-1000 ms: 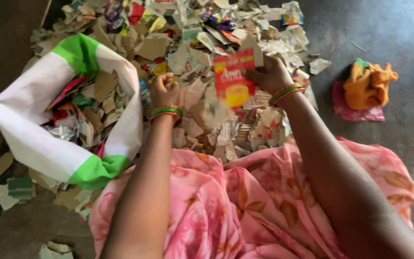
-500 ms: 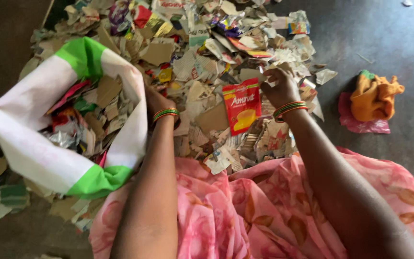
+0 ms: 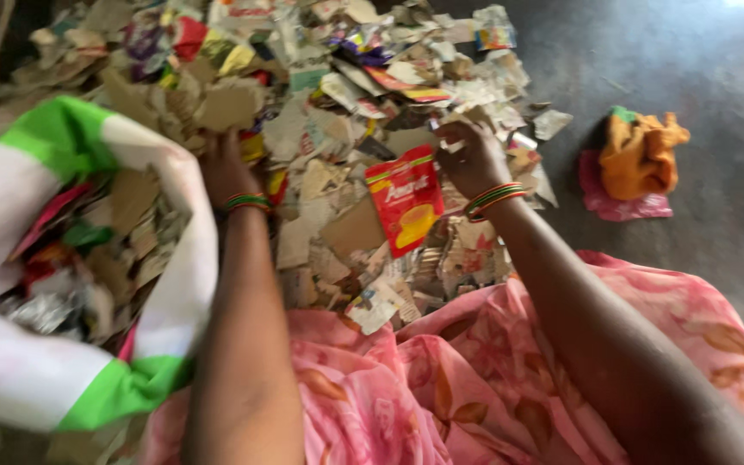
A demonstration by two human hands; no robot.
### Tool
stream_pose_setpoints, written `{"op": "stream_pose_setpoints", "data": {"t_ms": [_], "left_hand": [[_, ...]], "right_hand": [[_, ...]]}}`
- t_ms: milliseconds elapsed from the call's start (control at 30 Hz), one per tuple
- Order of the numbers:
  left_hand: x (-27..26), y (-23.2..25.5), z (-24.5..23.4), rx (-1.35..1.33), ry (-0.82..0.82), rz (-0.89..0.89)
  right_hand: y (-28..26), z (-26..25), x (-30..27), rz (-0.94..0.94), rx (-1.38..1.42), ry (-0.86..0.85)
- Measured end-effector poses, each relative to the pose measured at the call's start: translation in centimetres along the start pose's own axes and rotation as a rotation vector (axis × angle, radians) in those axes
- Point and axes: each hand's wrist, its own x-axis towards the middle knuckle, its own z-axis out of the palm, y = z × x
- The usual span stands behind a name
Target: The person sits on the floor and sorts through a large pile of torn paper scraps and packaging. They pick up individual pieces, separate them, and place selected items into a white and green bag positioned to their left.
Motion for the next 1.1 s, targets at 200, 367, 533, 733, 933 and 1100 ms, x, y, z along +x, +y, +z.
{"op": "stream_pose_setpoints", "data": {"t_ms": [200,367,533,733,933,1100], "left_hand": [[1.9,0.6,-2.1,-0.002,-0.185,-0.216],[3.6,4.0,-6.7,-0.175,-0.188,-0.005],[5.2,8.8,-12.3,-0.647,-0.418,0.062],[0.0,16.7,-15.9,-0.387,-0.634,0.431],[-2.4,20.1,-22.9,-0.014,-0.872,0.528],[-3.1,19.3,-25.4,-0.133,-0.742,0.538]], "right_hand": [[-0.1,0.0,0.0,-0.057,0.018,0.01],[-1.0,-0.3,0.3,0.025,0.046,-0.023],[-0.1,-0.2,0.8,-0.073,0.091,0.008],[1.3,1.0,1.4,0.176,0.437,-0.159],[3.0,0.6,2.1,0.024,0.202,0.004],[1.9,-0.1,2.8,0.068,0.436,0.026]]}}
